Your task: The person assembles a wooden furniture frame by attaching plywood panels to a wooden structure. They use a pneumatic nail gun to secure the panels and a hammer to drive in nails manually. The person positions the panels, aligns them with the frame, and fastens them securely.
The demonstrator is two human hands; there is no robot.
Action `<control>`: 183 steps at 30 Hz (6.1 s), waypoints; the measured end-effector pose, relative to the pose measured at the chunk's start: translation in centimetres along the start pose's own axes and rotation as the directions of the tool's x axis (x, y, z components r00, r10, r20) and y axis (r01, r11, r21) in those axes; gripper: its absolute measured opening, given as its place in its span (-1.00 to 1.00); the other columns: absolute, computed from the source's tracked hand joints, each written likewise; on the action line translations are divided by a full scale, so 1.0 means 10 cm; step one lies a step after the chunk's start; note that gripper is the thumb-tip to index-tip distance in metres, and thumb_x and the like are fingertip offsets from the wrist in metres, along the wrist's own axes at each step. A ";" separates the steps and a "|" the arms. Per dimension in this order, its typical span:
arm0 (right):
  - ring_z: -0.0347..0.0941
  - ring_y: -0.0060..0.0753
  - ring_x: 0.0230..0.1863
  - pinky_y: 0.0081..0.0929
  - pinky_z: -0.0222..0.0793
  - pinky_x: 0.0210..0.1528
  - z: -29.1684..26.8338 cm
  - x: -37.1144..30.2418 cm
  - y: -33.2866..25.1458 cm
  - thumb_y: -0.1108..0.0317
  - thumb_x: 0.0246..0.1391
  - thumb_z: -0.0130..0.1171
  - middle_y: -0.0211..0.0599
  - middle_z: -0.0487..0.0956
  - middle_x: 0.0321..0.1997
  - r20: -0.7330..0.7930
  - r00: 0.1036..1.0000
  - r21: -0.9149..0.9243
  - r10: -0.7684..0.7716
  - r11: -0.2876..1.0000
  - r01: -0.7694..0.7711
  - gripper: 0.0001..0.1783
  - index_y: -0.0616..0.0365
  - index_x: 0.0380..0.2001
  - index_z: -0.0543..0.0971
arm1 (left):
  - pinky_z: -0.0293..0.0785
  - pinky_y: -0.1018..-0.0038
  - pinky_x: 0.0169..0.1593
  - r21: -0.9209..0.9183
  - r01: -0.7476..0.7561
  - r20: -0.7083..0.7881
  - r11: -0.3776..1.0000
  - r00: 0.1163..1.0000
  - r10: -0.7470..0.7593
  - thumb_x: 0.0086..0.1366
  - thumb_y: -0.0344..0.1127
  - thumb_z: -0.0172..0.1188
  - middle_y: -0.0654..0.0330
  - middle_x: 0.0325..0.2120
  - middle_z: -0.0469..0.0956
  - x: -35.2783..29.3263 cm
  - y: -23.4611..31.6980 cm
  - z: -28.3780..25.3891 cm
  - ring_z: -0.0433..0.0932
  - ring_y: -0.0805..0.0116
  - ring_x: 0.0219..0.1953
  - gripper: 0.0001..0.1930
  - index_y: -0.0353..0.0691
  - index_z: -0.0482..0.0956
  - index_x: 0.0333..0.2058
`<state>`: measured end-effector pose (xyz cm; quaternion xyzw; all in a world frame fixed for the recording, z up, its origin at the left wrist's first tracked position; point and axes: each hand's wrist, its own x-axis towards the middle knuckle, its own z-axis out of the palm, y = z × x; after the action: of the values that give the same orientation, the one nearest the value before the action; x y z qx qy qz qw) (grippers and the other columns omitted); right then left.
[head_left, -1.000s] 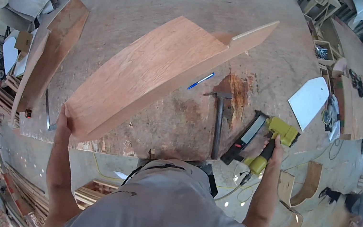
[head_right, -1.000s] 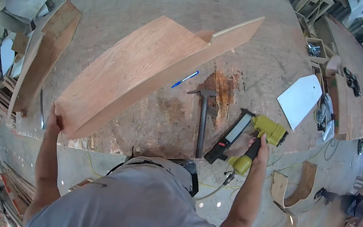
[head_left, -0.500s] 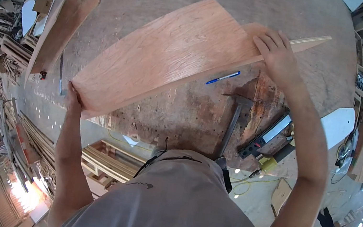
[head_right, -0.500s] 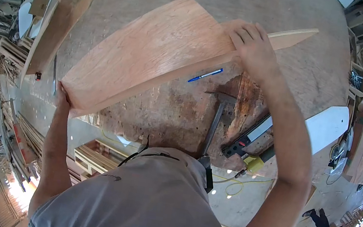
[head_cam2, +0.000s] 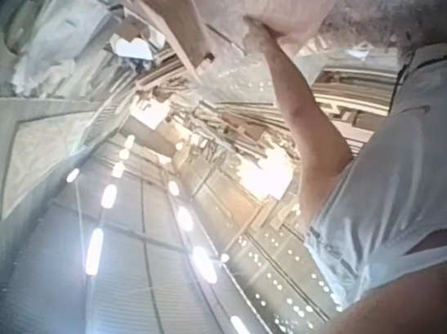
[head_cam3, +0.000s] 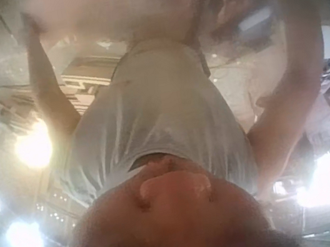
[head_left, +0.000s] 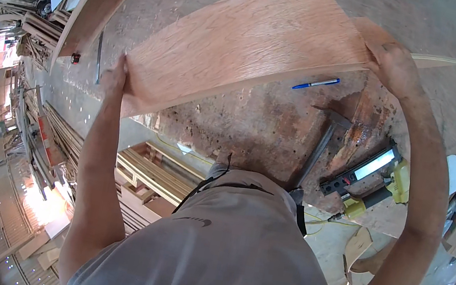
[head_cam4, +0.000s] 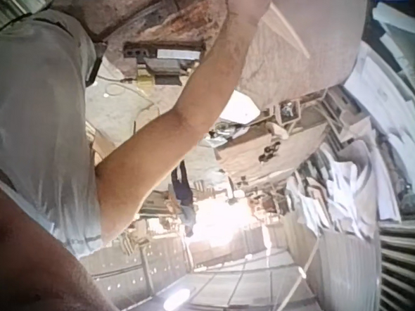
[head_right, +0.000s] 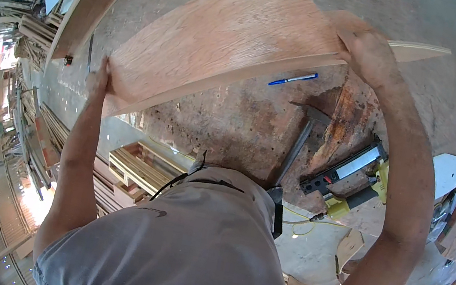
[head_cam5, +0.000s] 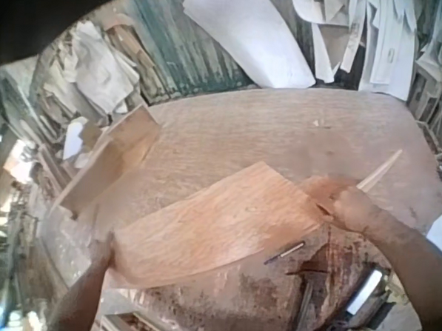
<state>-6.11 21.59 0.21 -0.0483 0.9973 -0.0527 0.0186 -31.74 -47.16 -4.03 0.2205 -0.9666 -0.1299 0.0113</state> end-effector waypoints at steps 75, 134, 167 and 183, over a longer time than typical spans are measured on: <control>0.59 -0.20 -0.19 -0.30 0.51 -0.09 0.07 0.01 0.14 0.30 -0.05 0.43 -0.23 0.66 -0.23 -0.078 0.978 -0.140 -0.195 0.973 0.183 -0.42 0.07 0.09 0.54 | 0.52 0.13 -0.24 -0.226 -0.706 -0.147 0.671 0.706 0.693 0.04 0.31 0.33 -0.17 -0.47 0.63 -1.46 2.01 0.17 0.64 -0.13 -0.36 -0.35 -0.33 0.69 -0.43; 0.53 -0.15 -0.10 -0.31 0.40 -0.08 1.41 -4.05 -0.62 -0.12 0.11 0.27 -0.03 0.61 -0.08 0.220 -0.378 0.648 0.899 -0.424 -0.633 -0.30 0.33 0.03 0.54 | 0.56 0.15 -0.23 -0.120 -0.716 -0.147 0.687 0.697 0.702 0.03 0.41 0.27 -0.14 -0.48 0.64 -1.41 2.00 0.26 0.65 -0.09 -0.36 -0.30 -0.28 0.70 -0.44; 0.54 -0.29 -0.56 -0.48 0.46 -0.54 -1.22 -0.34 -3.58 0.41 -0.13 0.38 0.30 0.57 -0.32 0.250 0.825 0.851 0.506 0.291 -0.436 -0.34 0.40 -0.01 0.28 | 0.51 0.24 0.03 -0.262 -0.700 -0.149 0.664 0.709 0.689 0.06 0.37 0.25 -0.04 -0.22 0.68 -1.40 1.82 0.21 0.64 0.06 -0.09 -0.29 -0.30 0.70 -0.23; 0.48 -0.38 -0.58 -0.51 0.40 -0.44 -1.12 -0.14 -3.82 0.39 -0.05 0.31 -0.04 0.57 -0.55 0.265 0.818 0.756 0.510 0.417 -0.505 -0.43 0.31 0.00 0.30 | 0.45 0.27 0.11 -0.272 -0.691 -0.095 0.670 0.712 0.696 0.09 0.34 0.24 0.03 -0.11 0.66 -1.38 1.80 0.17 0.62 0.14 0.01 -0.33 -0.19 0.70 -0.14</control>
<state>-1.54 -14.88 15.51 0.2685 0.8303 -0.4858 0.0503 -27.05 -25.19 -0.59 -0.1681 -0.9481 -0.2567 0.0835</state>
